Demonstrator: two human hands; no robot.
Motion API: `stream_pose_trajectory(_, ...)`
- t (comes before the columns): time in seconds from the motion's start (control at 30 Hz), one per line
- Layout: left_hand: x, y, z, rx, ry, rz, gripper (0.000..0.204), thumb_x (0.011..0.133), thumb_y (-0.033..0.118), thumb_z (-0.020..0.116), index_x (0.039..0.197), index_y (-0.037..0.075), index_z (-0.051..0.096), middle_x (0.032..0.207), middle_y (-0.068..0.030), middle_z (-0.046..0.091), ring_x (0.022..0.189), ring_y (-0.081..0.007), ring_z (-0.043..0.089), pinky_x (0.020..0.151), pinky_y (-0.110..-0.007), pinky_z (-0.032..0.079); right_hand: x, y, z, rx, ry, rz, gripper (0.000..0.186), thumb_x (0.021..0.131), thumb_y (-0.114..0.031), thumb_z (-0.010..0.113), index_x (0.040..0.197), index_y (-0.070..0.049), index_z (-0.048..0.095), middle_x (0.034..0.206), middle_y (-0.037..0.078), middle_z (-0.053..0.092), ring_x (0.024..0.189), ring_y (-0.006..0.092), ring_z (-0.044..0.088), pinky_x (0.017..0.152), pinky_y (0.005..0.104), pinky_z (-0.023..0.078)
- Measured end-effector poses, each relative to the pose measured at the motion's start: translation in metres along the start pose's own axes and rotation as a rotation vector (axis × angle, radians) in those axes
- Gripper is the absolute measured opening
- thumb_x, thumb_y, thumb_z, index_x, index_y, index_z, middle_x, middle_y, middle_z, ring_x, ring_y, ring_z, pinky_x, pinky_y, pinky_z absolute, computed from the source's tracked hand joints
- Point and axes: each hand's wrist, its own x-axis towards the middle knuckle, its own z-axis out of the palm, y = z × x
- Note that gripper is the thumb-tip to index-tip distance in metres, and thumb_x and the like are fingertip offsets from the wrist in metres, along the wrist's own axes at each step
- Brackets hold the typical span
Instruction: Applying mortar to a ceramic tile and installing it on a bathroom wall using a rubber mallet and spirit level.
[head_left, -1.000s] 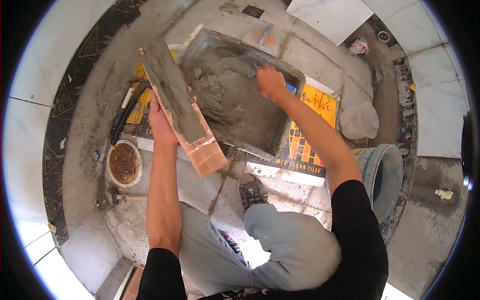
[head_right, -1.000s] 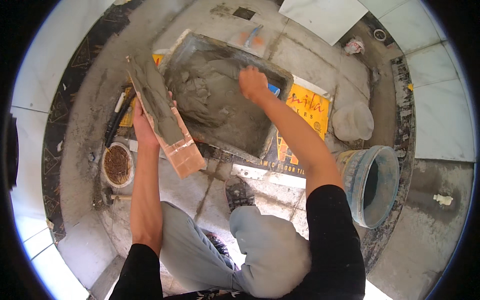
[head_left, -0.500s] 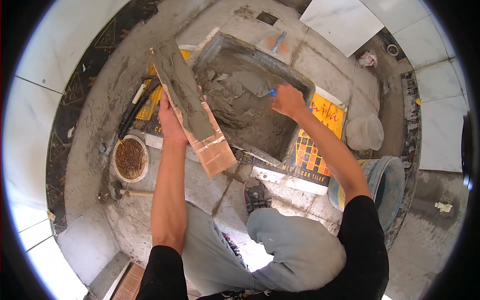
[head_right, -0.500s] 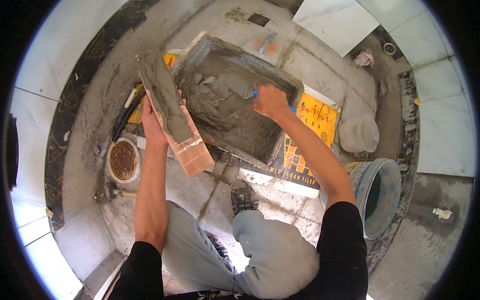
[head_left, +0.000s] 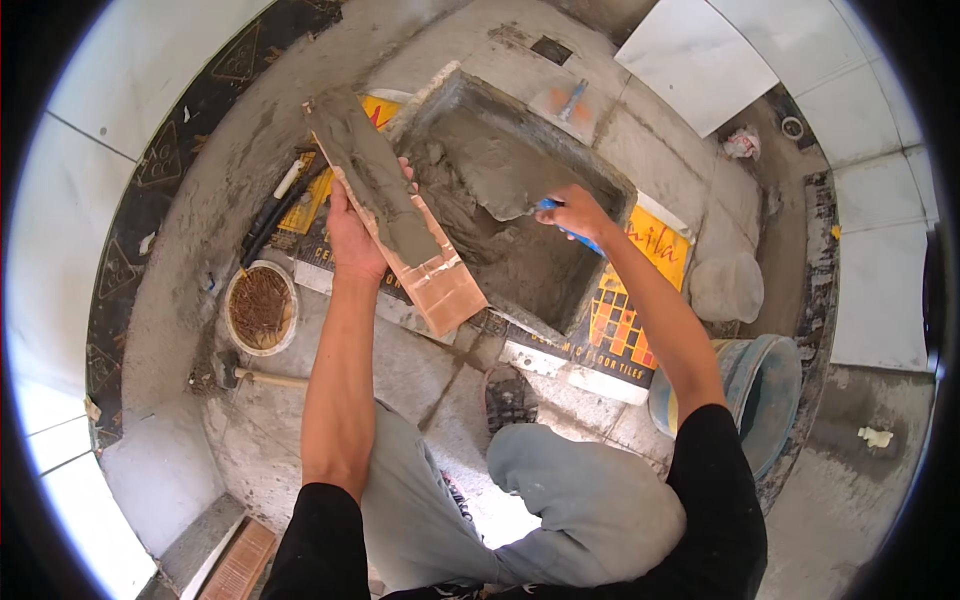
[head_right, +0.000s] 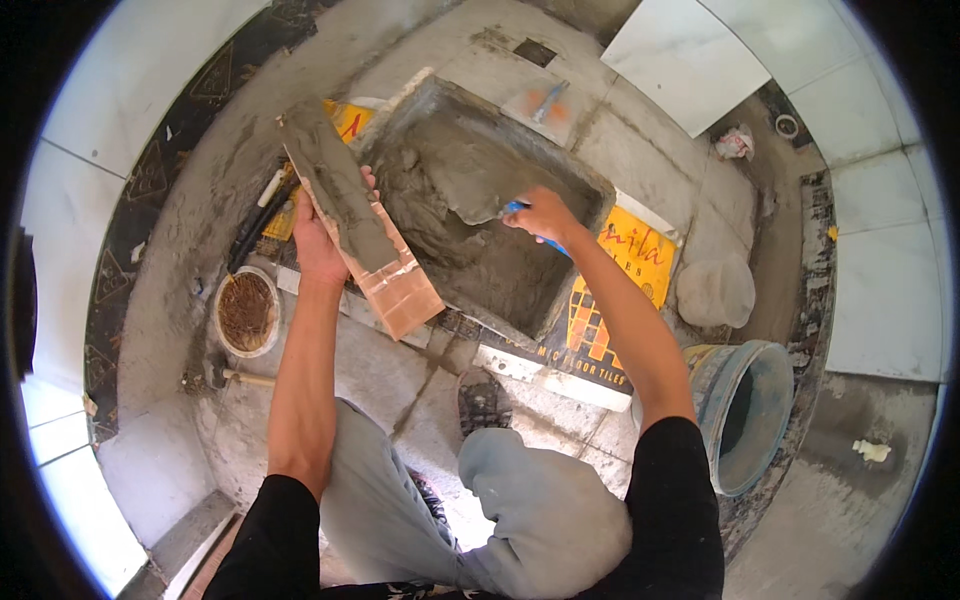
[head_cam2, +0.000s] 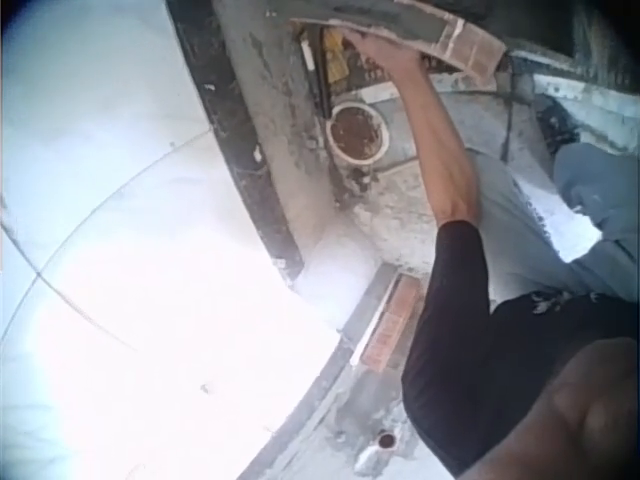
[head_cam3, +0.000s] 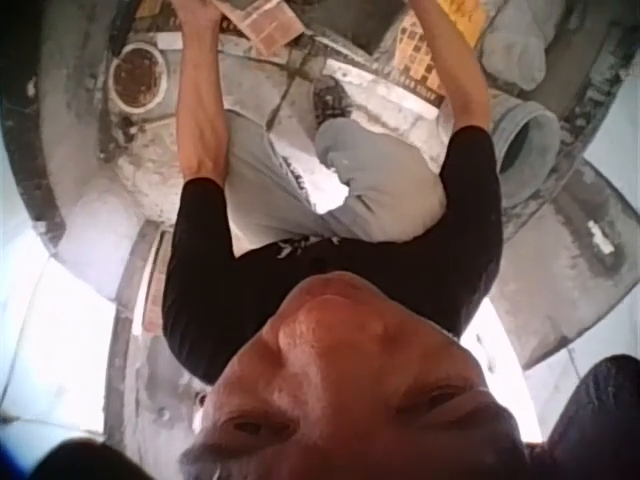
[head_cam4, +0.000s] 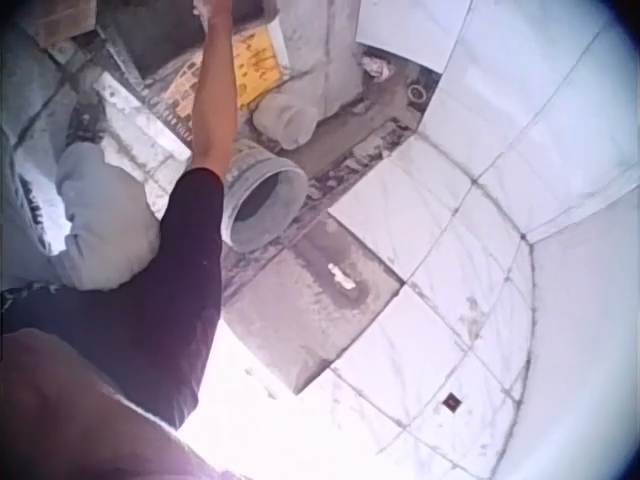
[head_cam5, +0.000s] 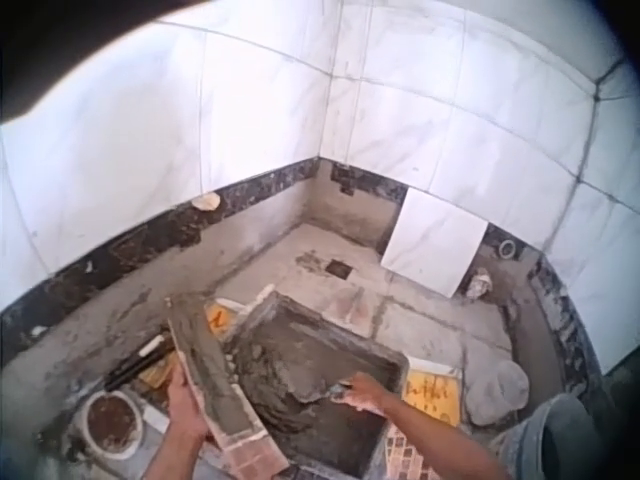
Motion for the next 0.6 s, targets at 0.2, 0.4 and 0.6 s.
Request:
stream_pose_trajectory(0.2,0.015,-0.006,-0.018,-0.022,-0.057,0.121,0.058,0.109,0.046,0.028,0.142,0.004,0.05,0.132,-0.0187,0.061,0.119,-0.0365,0.061,0.1,-0.052,0.05,-0.095,-0.031,-0.035,0.076,0.134,-0.015,0.032,0.084,-0.021,0.073,0.106,0.002,0.068,0.071,0.009,0.061,0.061,0.0168,0.061,0.058,0.0337,0.05)
stream_pose_trajectory(0.4,0.024,-0.029,-0.008,-0.108,0.003,0.179,0.055,0.107,0.05,0.032,0.142,0.012,0.052,0.131,-0.0122,0.062,0.118,-0.0351,0.061,0.096,-0.057,0.049,-0.194,-0.073,0.004,-0.194,0.315,-0.315,0.041,0.086,-0.017,0.072,0.122,-0.001,0.06,0.101,0.021,0.065,0.088,0.0365,0.065,0.078,0.0449,0.052)
stream_pose_trajectory(0.6,0.027,-0.041,0.001,-0.143,0.048,0.191,0.057,0.106,0.052,0.033,0.141,0.011,0.051,0.131,-0.0132,0.062,0.116,-0.0353,0.061,0.098,-0.058,0.048,-0.21,-0.078,0.019,-0.323,0.337,-0.285,0.042,0.087,-0.014,0.07,0.124,0.0,0.058,0.106,0.023,0.061,0.096,0.0435,0.062,0.084,0.0468,0.051)
